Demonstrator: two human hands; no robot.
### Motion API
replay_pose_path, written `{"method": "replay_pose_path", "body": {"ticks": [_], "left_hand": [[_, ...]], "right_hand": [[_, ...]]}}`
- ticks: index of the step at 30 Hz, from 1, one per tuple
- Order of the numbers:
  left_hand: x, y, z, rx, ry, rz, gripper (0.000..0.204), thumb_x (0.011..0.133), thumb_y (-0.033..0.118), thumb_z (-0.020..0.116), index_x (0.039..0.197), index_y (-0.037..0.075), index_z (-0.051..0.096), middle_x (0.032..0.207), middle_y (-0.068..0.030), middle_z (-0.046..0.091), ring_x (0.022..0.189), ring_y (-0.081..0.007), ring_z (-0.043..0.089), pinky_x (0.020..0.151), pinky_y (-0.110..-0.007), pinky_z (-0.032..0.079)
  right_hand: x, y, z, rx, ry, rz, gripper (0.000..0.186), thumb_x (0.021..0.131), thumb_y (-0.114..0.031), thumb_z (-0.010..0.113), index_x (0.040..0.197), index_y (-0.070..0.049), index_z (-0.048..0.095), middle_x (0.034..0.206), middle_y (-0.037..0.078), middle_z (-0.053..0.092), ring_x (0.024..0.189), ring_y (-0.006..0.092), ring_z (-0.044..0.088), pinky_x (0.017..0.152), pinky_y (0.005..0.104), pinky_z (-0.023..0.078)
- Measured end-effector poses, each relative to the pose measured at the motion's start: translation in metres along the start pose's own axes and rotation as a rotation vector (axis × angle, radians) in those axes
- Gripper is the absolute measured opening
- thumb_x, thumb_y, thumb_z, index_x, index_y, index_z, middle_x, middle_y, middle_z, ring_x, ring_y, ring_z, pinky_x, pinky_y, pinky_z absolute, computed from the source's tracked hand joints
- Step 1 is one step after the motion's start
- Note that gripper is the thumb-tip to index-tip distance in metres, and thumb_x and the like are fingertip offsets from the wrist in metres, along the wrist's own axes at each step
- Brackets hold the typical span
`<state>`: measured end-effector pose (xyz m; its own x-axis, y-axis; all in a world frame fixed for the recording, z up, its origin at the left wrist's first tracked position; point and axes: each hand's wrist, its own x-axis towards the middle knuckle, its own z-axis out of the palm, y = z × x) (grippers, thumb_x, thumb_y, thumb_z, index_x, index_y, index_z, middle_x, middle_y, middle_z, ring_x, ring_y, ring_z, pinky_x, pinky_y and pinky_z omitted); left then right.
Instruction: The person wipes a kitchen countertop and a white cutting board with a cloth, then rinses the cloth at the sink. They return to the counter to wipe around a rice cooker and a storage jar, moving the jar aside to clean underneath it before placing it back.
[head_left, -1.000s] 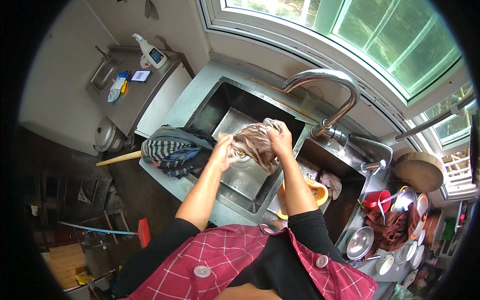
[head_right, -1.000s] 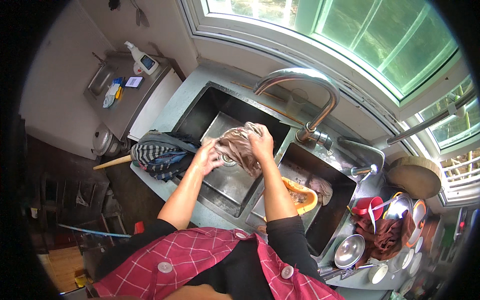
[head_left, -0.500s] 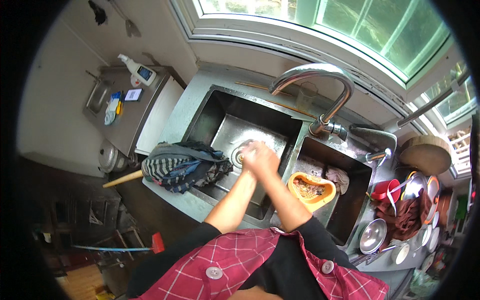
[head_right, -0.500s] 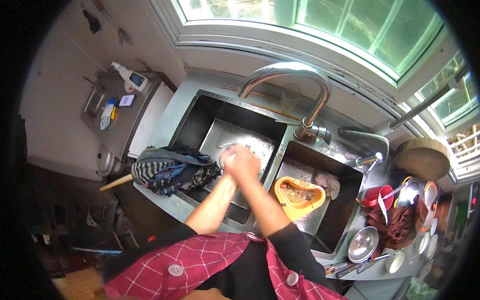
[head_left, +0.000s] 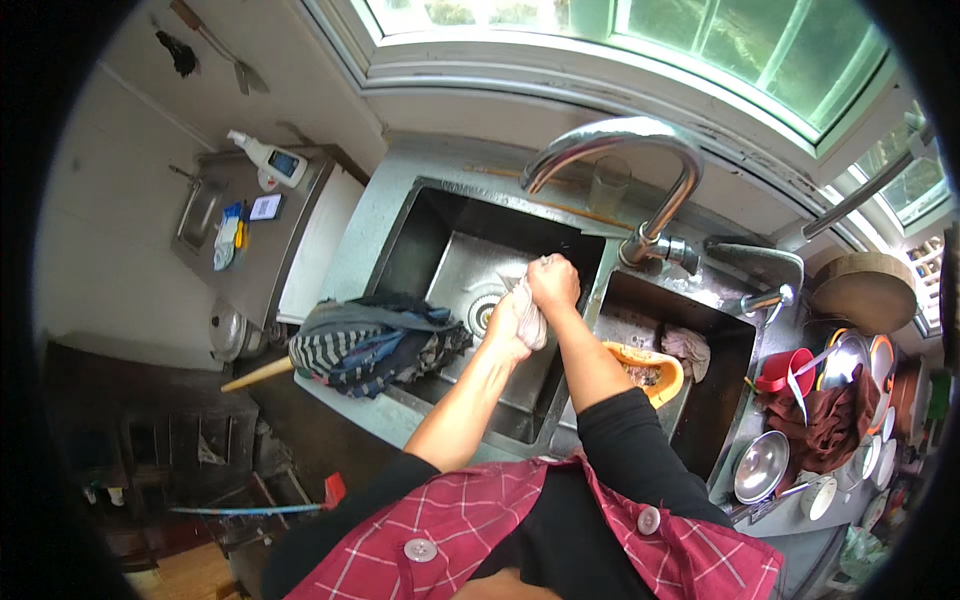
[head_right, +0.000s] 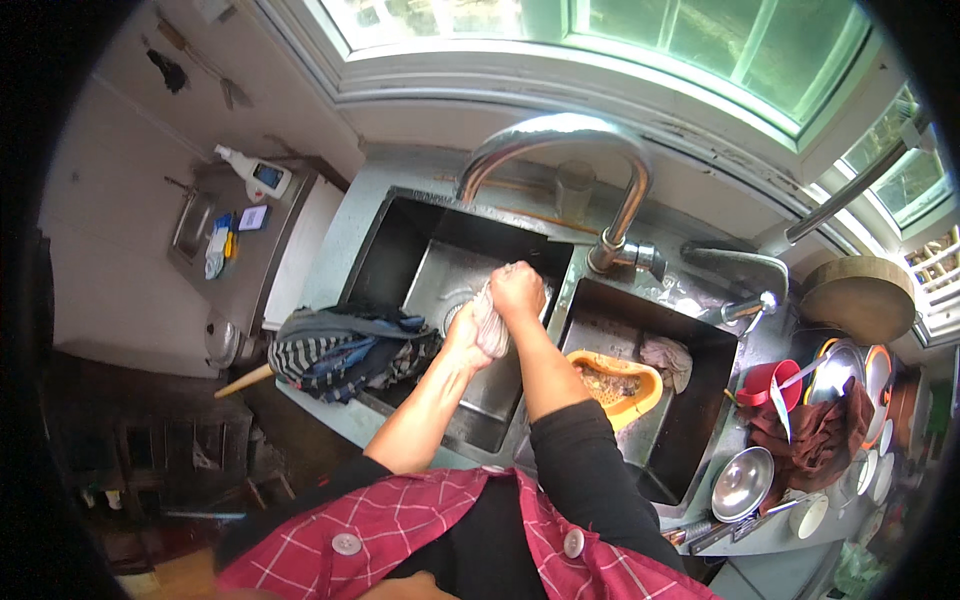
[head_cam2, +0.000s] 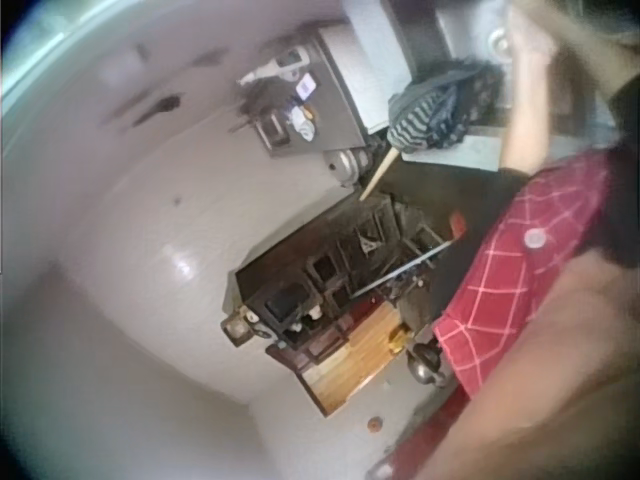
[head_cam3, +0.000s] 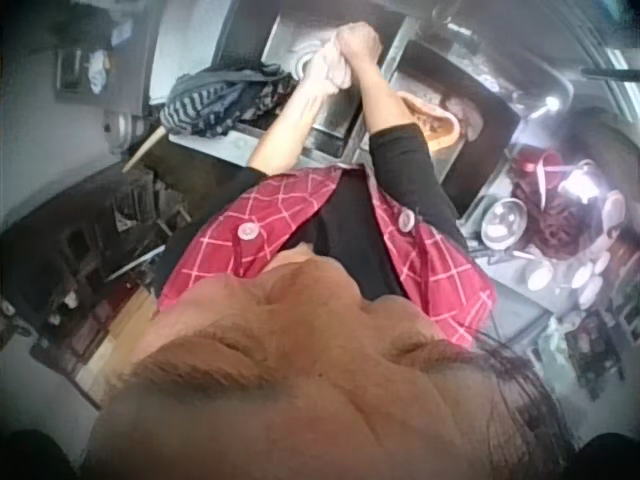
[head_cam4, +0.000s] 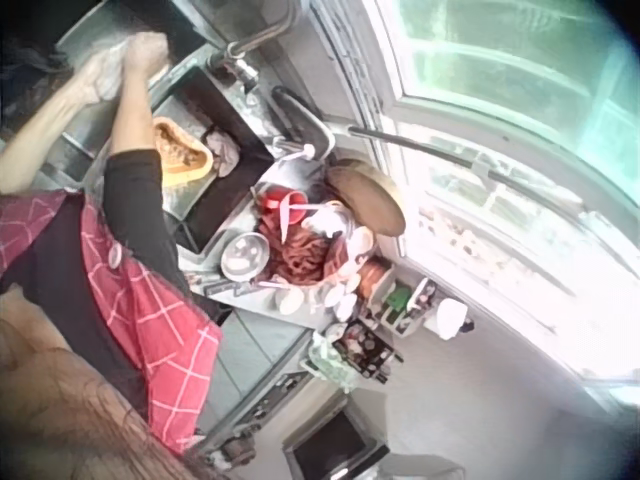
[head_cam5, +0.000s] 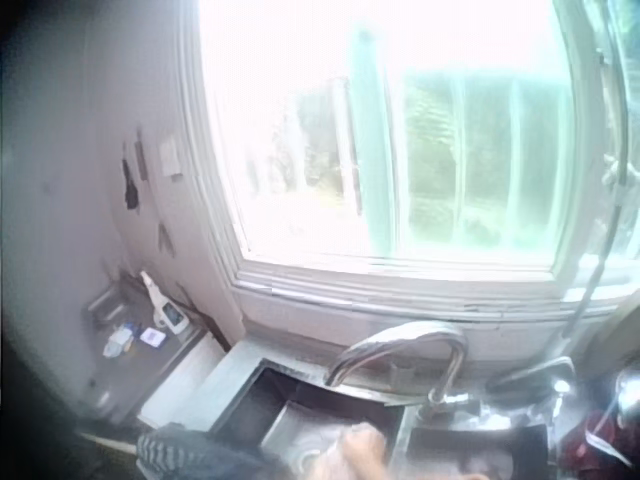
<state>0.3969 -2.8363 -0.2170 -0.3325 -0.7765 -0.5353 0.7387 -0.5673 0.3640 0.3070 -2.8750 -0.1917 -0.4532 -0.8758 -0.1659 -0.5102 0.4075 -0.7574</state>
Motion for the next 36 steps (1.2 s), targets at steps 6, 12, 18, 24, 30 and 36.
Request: {"method": "replay_pose_path", "body": {"ticks": [6, 12, 18, 24, 30, 36], "left_hand": [[-0.034, 0.052, 0.001, 0.008, -0.1, -0.056, 0.064, 0.095, 0.053, 0.037, 0.13, -0.001, 0.046, 0.126, -0.0171, 0.055, 0.116, -0.0331, 0.054, 0.099, -0.049, 0.043], [-0.018, 0.038, -0.06, -0.164, -0.154, -0.037, 0.091, 0.082, 0.072, 0.047, 0.142, 0.006, 0.028, 0.146, -0.02, 0.033, 0.13, -0.0381, 0.038, 0.105, -0.055, 0.033], [-0.006, 0.004, -0.053, -0.329, -0.335, -0.065, 0.057, 0.088, 0.055, 0.043, 0.121, 0.008, 0.045, 0.114, -0.0121, 0.052, 0.1, -0.0287, 0.053, 0.09, -0.045, 0.042], [0.004, 0.004, -0.024, 0.154, -0.123, -0.083, 0.024, 0.093, 0.03, 0.045, 0.08, 0.014, 0.055, 0.07, -0.0011, 0.058, 0.056, -0.0171, 0.055, 0.049, -0.031, 0.045], [0.007, 0.014, -0.046, 0.074, -0.197, -0.017, 0.028, 0.094, 0.028, 0.043, 0.07, 0.015, 0.051, 0.067, -0.0007, 0.054, 0.057, -0.0168, 0.053, 0.056, -0.035, 0.046], [-0.033, 0.026, 0.025, -0.081, -0.157, -0.218, 0.045, 0.093, 0.041, 0.041, 0.108, 0.004, 0.061, 0.107, -0.0127, 0.065, 0.099, -0.0306, 0.061, 0.092, -0.045, 0.047]], "right_hand": [[0.013, 0.033, 0.007, 0.624, -0.184, 0.085, 0.018, 0.078, -0.016, 0.069, 0.087, -0.002, 0.063, 0.082, 0.008, 0.066, 0.078, 0.0145, 0.06, 0.071, 0.0298, 0.049], [-0.108, -0.031, -0.02, 0.376, -0.391, -0.54, 0.03, 0.08, -0.013, 0.065, 0.11, -0.014, 0.063, 0.088, 0.005, 0.065, 0.084, 0.0187, 0.063, 0.075, 0.0346, 0.051], [-0.124, -0.03, -0.017, 0.108, -0.062, -0.891, 0.018, 0.072, -0.03, 0.071, 0.063, -0.016, 0.065, 0.064, 0.004, 0.062, 0.068, 0.0224, 0.061, 0.06, 0.0385, 0.049], [-0.01, 0.002, -0.007, 0.217, 0.014, -0.196, 0.043, 0.092, -0.041, 0.049, 0.073, -0.004, 0.059, 0.077, 0.023, 0.062, 0.075, 0.0411, 0.061, 0.065, 0.05, 0.048], [-0.059, -0.011, 0.009, 0.197, 0.028, -0.342, 0.035, 0.091, -0.034, 0.051, 0.076, -0.003, 0.061, 0.077, 0.023, 0.063, 0.076, 0.0431, 0.061, 0.069, 0.0506, 0.048], [0.004, -0.007, -0.022, 0.078, 0.016, -0.137, 0.041, 0.091, -0.038, 0.051, 0.078, 0.0, 0.062, 0.081, 0.023, 0.066, 0.082, 0.0405, 0.063, 0.074, 0.0486, 0.048]]}}
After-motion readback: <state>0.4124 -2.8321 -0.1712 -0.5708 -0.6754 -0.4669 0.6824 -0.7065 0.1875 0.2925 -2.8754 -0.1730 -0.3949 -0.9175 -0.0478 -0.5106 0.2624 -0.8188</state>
